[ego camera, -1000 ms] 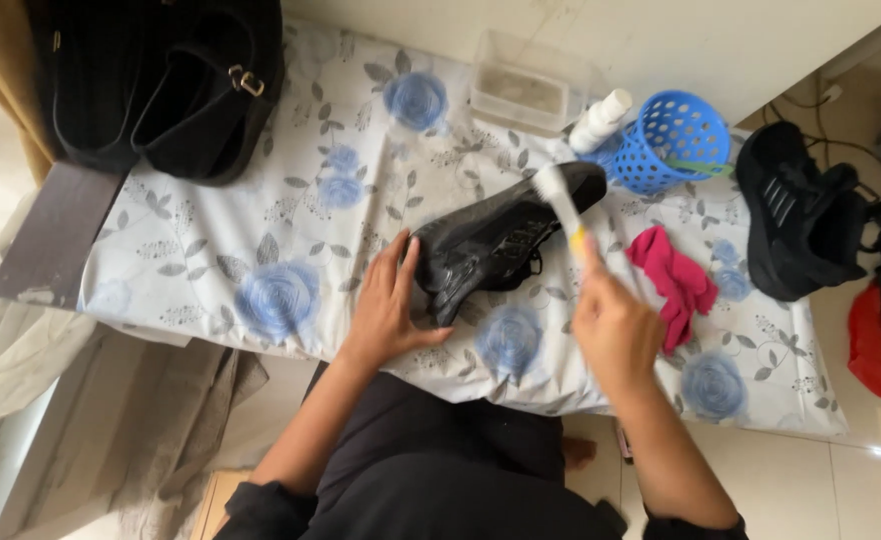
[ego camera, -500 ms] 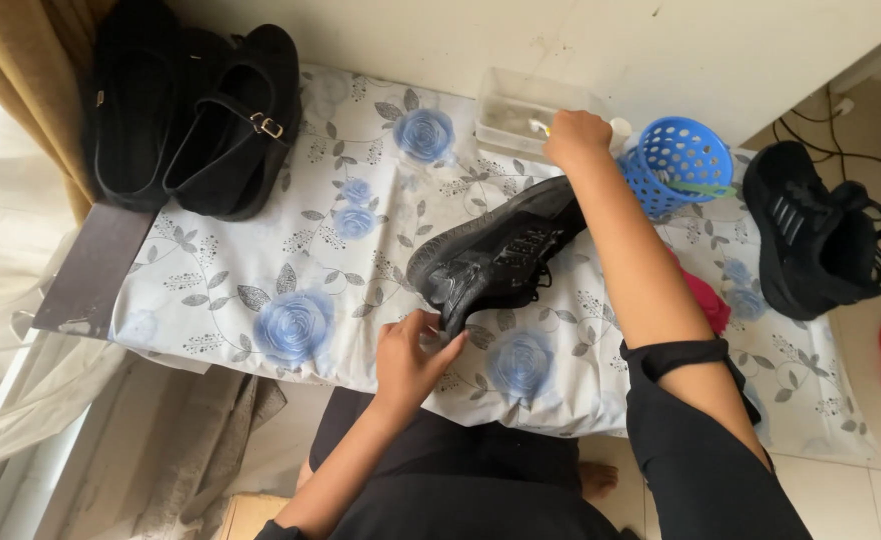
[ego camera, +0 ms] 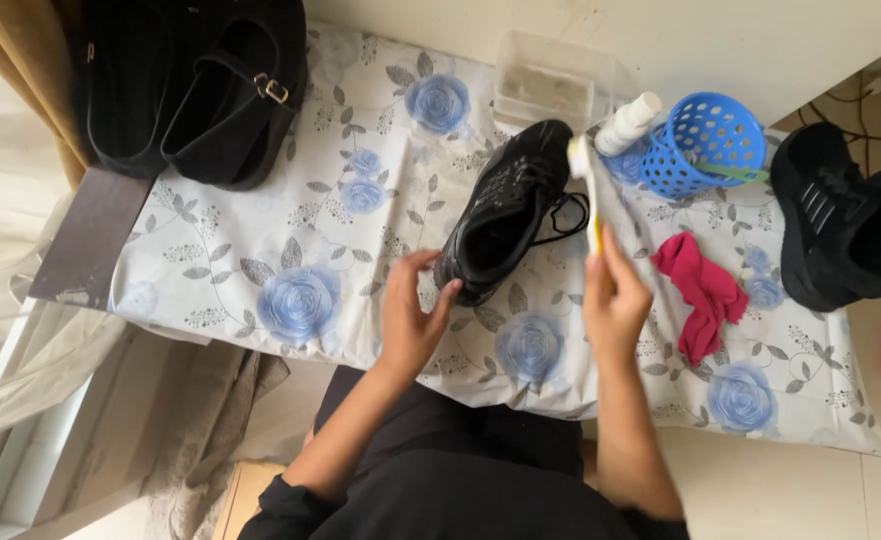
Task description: The person scrubs a black sneaker with a toothbrush and a cleaning solution, focusing on the upper and sole. They then switch to a green brush to scrub the shoe's surface more vigorously.
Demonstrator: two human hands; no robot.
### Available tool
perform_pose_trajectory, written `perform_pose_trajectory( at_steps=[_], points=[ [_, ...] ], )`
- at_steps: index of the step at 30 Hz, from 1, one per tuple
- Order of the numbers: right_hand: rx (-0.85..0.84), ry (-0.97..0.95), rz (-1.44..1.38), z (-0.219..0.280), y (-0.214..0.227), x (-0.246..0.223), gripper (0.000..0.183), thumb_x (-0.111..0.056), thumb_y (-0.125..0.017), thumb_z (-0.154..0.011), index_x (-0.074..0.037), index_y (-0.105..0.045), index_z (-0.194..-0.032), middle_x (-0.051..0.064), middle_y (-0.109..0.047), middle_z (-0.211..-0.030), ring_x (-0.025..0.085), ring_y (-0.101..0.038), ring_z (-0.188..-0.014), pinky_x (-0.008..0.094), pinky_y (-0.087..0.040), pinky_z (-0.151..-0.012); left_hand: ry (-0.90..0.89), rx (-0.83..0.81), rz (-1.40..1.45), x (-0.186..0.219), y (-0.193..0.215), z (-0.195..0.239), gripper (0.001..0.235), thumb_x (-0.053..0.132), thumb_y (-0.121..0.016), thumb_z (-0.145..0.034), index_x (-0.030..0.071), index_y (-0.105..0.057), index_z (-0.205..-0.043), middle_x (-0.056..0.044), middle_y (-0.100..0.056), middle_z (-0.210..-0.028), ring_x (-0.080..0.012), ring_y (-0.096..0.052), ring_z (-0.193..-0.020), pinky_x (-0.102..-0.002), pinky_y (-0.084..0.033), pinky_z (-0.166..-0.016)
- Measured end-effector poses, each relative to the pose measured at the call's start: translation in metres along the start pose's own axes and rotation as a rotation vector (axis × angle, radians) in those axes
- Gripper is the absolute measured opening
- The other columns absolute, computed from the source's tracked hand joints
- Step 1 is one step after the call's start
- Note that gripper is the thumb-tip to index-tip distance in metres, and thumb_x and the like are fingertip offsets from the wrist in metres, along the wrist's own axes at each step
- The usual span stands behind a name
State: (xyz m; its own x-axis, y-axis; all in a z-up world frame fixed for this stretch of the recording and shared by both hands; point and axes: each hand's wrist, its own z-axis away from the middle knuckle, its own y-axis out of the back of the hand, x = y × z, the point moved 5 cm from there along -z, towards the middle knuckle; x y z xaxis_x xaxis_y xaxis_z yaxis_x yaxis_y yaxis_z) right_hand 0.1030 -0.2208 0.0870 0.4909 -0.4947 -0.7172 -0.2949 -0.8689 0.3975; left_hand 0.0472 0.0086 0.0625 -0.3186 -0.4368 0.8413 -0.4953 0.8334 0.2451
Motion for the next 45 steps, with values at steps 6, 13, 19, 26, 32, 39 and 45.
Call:
perform_pose_trajectory(
  at_steps=[6,13,19,26,32,39,45],
  points=[
    [-0.195,-0.082,-0.116,0.1,0.013,0.012,0.039,0.002,-0.061,-0.079,0.0,-0.056,-0.118,0.011,-0.062,-0.07,0.013,-0.059,-0.06,0.03,-0.049,-0.055,-0.447,-0.383,-0.337,0.015,-0.009,-0.032,0.028,0.036,-0.063,-0.075,0.025,-0.063,-0.1,0.005,-0.056,-0.116,-0.0211,-0.048,-0.111,-0.043,-0.035,-0.094],
    [-0.233,0.163,0.08,0.07,0.029,-0.005,0.03,-0.005,-0.07,-0.071,-0.013,-0.07,-0.101,0.001,-0.069,-0.075,0.017,-0.065,-0.064,0.028,-0.05,-0.055,-0.392,-0.517,-0.135,0.018,-0.026,-0.059,0.018,0.023,-0.073,-0.071,0.013,-0.061,-0.08,-0.002,-0.062,-0.065,-0.0222,-0.06,-0.072,-0.037,-0.044,-0.079],
    [-0.301,0.378,0.324,0.036,0.018,-0.026,0.023,-0.016,-0.065,-0.08,-0.022,-0.069,-0.102,-0.006,-0.059,-0.063,0.014,-0.057,-0.054,0.027,-0.045,-0.048,-0.185,-0.59,-0.07,0.014,-0.029,-0.064,0.016,0.024,-0.072,-0.074,0.012,-0.062,-0.077,-0.003,-0.061,-0.059,-0.024,-0.06,-0.068,-0.037,-0.046,-0.075],
    [-0.501,0.173,0.229,0.019,0.02,-0.005,0.024,-0.019,-0.062,-0.081,-0.025,-0.068,-0.103,0.006,-0.05,-0.053,0.021,-0.052,-0.048,0.034,-0.04,-0.047,-0.016,-0.744,-0.073,0.004,-0.042,-0.073,0.012,0.021,-0.069,-0.074,0.011,-0.063,-0.075,-0.004,-0.062,-0.056,-0.0265,-0.063,-0.068,-0.041,-0.047,-0.074],
    [-0.502,0.246,0.386,0.012,0.004,-0.026,0.024,-0.027,-0.063,-0.081,-0.033,-0.067,-0.104,-0.001,-0.053,-0.055,0.018,-0.057,-0.052,0.03,-0.045,-0.048,0.072,-0.868,-0.102,-0.003,-0.054,-0.077,0.011,0.023,-0.07,-0.071,0.013,-0.066,-0.073,-0.001,-0.062,-0.054,-0.0259,-0.063,-0.066,-0.039,-0.047,-0.076],
    [-0.477,0.214,0.428,0.011,0.013,-0.039,0.021,-0.028,-0.066,-0.08,-0.033,-0.068,-0.1,-0.005,-0.064,-0.067,0.018,-0.062,-0.06,0.029,-0.048,-0.053,0.14,-0.914,-0.081,-0.008,-0.059,-0.078,0.01,0.024,-0.07,-0.07,0.015,-0.066,-0.071,0.0,-0.063,-0.054,-0.0252,-0.063,-0.066,-0.036,-0.047,-0.075],
    [-0.581,0.152,0.405,0.01,0.011,-0.053,0.024,-0.029,-0.065,-0.079,-0.038,-0.068,-0.1,-0.002,-0.06,-0.055,0.017,-0.06,-0.053,0.028,-0.048,-0.051,0.164,-0.934,-0.077,-0.012,-0.06,-0.077,0.011,0.027,-0.069,-0.07,0.016,-0.067,-0.072,0.001,-0.063,-0.055,-0.0237,-0.063,-0.065,-0.034,-0.047,-0.074]
  ],
)
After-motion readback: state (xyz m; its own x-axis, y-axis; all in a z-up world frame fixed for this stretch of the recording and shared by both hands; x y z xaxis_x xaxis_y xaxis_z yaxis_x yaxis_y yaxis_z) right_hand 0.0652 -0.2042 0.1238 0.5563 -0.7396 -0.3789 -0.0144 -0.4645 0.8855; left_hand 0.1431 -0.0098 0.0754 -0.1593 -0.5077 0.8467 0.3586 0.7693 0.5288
